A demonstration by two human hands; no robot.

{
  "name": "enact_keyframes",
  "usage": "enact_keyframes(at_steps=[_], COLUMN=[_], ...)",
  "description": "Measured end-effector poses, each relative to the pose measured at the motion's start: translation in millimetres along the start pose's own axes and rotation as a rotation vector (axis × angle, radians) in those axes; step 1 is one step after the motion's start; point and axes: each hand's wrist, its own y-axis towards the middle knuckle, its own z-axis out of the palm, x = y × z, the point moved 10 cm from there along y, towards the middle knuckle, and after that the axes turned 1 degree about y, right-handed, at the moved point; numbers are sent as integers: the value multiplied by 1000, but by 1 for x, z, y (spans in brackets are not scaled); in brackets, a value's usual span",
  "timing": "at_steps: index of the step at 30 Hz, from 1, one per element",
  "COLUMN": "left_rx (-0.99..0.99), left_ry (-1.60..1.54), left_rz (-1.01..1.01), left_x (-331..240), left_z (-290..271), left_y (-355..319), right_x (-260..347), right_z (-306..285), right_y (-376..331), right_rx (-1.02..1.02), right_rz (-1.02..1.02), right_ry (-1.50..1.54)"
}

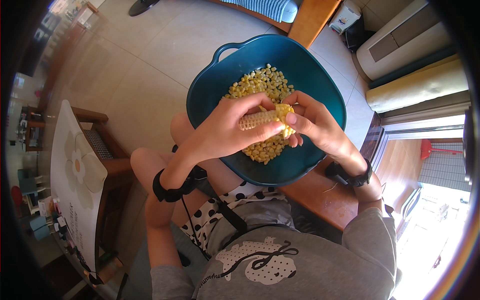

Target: The person removes kernels from a cob of corn by hand, dropping them into a bowl.

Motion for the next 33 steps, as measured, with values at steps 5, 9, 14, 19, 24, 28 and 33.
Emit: enact_keyframes(at_steps=[5, 9, 14, 19, 24, 28, 33], left_rx=[9, -3, -1, -113, -122, -225, -126], left_ry=[84, 65, 59, -1, -89, -131, 95], left_rz=[102, 95, 65, -44, -82, -77, 117], left_x=[-7, -5, -5, 13, 14, 7, -8], left_z=[2, 1, 0, -9, -8, -17, -8], left_y=[0, 1, 0, -1, -1, -3, 0], right_x=[-1, -1, 0, -1, -2, -3, -2], right_z=[0, 1, 1, 2, 0, -2, -1], right_y=[0, 0, 0, 0, 0, 0, 0], right_rx=[14, 12, 8, 17, 2, -25, -17], right_rz=[3, 14, 17, -2, 7, 34, 34], right_ry=[5, -2, -5, -2, -12, -2, -3])
